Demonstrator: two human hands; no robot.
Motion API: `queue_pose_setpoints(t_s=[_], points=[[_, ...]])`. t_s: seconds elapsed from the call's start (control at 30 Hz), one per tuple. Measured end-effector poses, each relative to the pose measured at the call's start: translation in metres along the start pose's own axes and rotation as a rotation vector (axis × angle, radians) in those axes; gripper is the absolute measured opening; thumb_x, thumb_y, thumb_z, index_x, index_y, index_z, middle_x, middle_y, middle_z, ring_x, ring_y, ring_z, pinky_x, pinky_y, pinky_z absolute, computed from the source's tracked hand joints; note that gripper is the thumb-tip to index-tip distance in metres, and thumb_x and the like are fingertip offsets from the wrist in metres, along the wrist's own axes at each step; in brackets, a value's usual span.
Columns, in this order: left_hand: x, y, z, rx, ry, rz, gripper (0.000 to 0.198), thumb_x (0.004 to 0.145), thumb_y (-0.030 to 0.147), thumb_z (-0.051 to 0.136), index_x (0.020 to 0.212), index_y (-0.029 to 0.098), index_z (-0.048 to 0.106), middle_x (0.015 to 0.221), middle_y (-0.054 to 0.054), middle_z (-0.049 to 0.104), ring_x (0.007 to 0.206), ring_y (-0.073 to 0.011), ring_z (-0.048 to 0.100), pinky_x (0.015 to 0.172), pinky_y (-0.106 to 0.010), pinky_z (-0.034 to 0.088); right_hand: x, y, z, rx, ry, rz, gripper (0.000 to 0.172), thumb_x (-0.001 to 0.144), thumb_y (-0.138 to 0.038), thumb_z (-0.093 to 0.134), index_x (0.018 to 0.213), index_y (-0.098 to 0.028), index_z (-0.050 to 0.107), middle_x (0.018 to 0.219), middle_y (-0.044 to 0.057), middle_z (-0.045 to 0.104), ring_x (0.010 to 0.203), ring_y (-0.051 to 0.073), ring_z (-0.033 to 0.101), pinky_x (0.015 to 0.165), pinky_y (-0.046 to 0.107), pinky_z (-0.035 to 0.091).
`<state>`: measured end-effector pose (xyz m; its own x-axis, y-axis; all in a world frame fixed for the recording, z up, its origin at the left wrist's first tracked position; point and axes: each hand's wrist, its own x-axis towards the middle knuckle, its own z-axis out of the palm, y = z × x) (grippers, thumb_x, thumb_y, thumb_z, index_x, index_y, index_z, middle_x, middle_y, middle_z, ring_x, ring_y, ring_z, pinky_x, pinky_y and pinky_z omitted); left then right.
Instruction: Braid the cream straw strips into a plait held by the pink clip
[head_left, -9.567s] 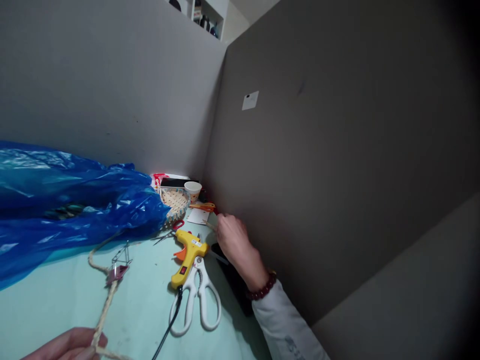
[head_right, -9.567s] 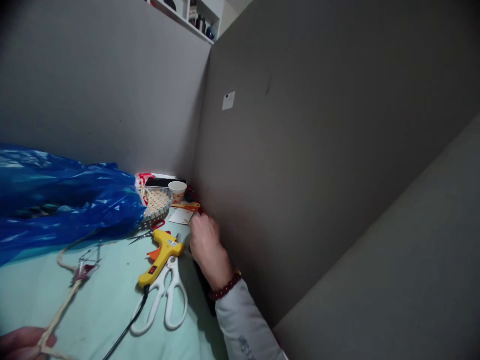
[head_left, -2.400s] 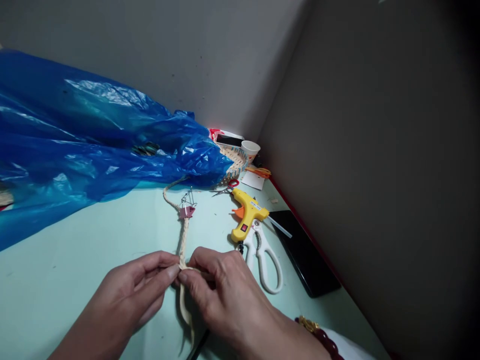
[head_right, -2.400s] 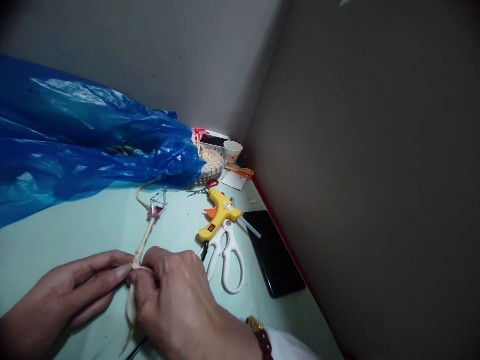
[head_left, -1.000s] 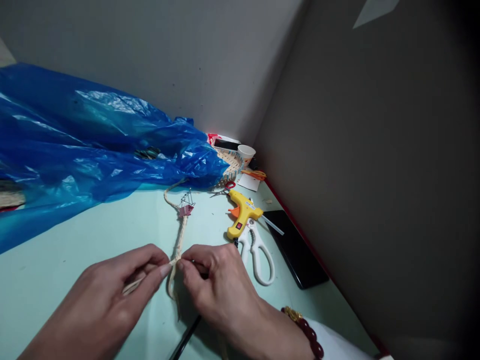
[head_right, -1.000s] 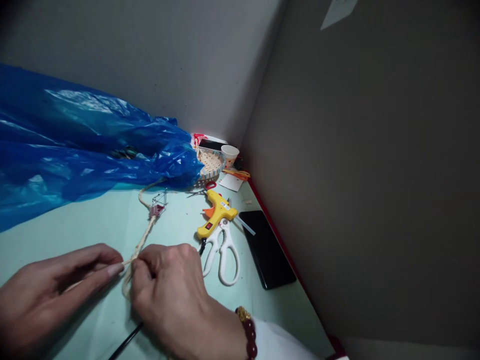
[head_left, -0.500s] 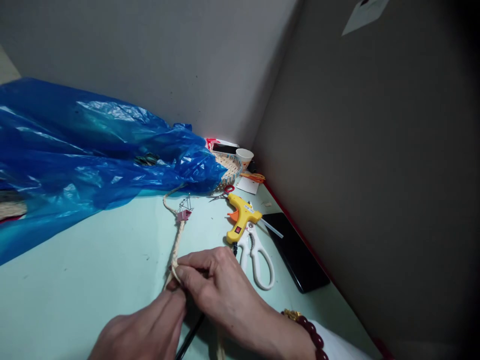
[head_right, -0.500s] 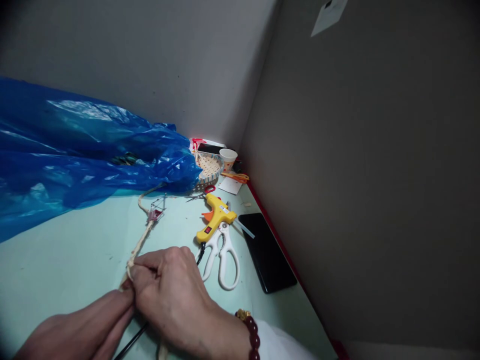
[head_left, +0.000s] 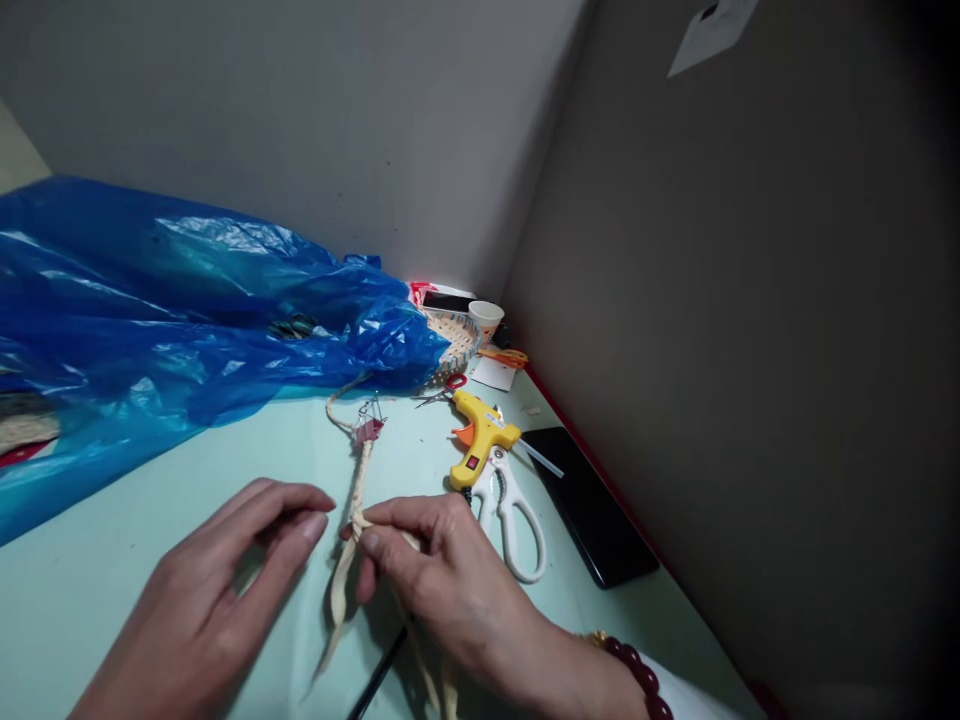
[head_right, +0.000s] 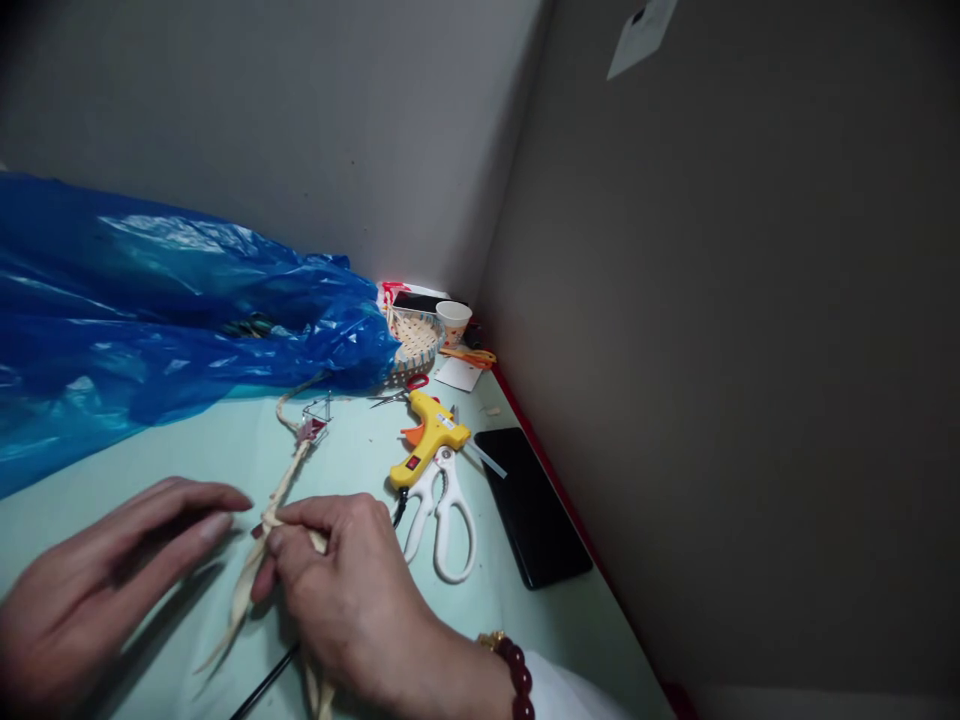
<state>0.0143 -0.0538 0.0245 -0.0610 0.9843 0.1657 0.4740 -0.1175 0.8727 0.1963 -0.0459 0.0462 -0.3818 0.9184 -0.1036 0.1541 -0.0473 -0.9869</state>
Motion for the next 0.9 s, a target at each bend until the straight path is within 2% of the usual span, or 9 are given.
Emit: queue_pose_setpoints(t_s=[0.07,0.13,0.2,0.27,0.3,0.47,0.63,0.77,0.9], points=[[0.009,0.000,0.004,-0.297,-0.229,-0.230,0.032,0.077,0.056,0.078,0.085,0.026,0.074,0.083,-0.001,0.074,0.083,-0.0219,0.068,0.078,-0.024,0.053,0.001,0.005,0.002,0.072,-0.022,-0.027,0.033,0.098,-0.019,0.050,0.065,-0.017,0.058,0.063,-0.002,0.054,0.062,0.012,0.048,0.064,0.022,0.038],[0.011,-0.001,0.010,-0.571,-0.426,-0.411,0.047,0.065,0.065,0.085,0.079,0.022,0.072,0.068,-0.001,0.068,0.061,-0.0165,0.060,0.061,-0.025,0.052,0.002,0.010,0.005,0.115,-0.040,-0.070,0.032,0.098,-0.020,0.049,0.068,-0.017,0.058,0.065,-0.001,0.056,0.064,0.012,0.053,0.067,0.023,0.041],[0.008,-0.002,0.015,-0.705,-0.484,-0.570,0.058,0.052,0.067,0.092,0.078,0.020,0.068,0.057,0.004,0.057,0.043,-0.0065,0.038,0.043,-0.019,0.033,0.002,0.011,0.006,0.051,-0.022,-0.112,0.031,0.098,-0.019,0.048,0.069,-0.018,0.057,0.065,-0.001,0.056,0.065,0.013,0.054,0.069,0.023,0.042],[0.003,-0.005,0.016,-0.722,-0.453,-0.697,0.066,0.046,0.065,0.095,0.084,0.021,0.064,0.050,0.010,0.046,0.041,-0.0018,0.018,0.040,-0.017,0.016,0.001,0.009,0.005,-0.105,-0.003,-0.119,0.030,0.098,-0.017,0.047,0.070,-0.018,0.056,0.065,-0.001,0.057,0.064,0.012,0.053,0.067,0.023,0.040],[0.000,-0.006,0.016,-0.719,-0.435,-0.729,0.069,0.047,0.066,0.095,0.089,0.022,0.062,0.048,0.013,0.040,0.042,-0.0018,0.014,0.040,-0.017,0.013,-0.001,0.006,0.004,-0.190,-0.008,-0.109,0.028,0.098,-0.016,0.047,0.071,-0.018,0.056,0.065,-0.001,0.058,0.063,0.012,0.052,0.066,0.023,0.039],[-0.008,-0.001,0.015,-0.640,-0.401,-0.695,0.070,0.065,0.071,0.084,0.106,0.025,0.051,0.046,0.018,0.030,0.046,-0.0045,0.008,0.043,-0.019,0.009,-0.007,-0.006,0.000,-0.551,-0.072,0.005,0.018,0.096,-0.018,0.047,0.087,-0.019,0.063,0.072,0.002,0.063,0.062,0.013,0.049,0.062,0.026,0.034],[-0.008,0.003,0.016,-0.523,-0.412,-0.629,0.057,0.074,0.075,0.073,0.092,0.025,0.050,0.047,0.018,0.022,0.047,-0.0057,0.006,0.042,-0.019,0.009,-0.008,-0.001,0.001,-0.765,-0.037,0.065,0.020,0.096,-0.026,0.046,0.092,-0.022,0.065,0.065,-0.001,0.052,0.056,0.013,0.030,0.055,0.028,0.025],[-0.006,-0.009,0.016,-0.418,-0.395,-0.506,0.045,0.080,0.066,0.072,0.082,0.024,0.056,0.056,0.011,0.035,0.048,-0.0088,0.027,0.045,-0.020,0.026,-0.009,0.005,0.000,-0.882,-0.056,0.030,0.014,0.090,-0.021,0.052,0.090,-0.024,0.065,0.062,-0.002,0.046,0.053,0.014,0.026,0.051,0.028,0.022],[-0.002,-0.024,0.013,-0.245,-0.465,-0.358,0.051,0.086,0.074,0.057,0.078,0.023,0.058,0.068,0.004,0.052,0.063,-0.0159,0.049,0.057,-0.024,0.044,-0.011,0.000,-0.002,-1.103,-0.050,-0.140,0.021,0.081,-0.009,0.055,0.093,-0.022,0.067,0.080,0.003,0.062,0.057,0.016,0.043,0.050,0.030,0.024]])
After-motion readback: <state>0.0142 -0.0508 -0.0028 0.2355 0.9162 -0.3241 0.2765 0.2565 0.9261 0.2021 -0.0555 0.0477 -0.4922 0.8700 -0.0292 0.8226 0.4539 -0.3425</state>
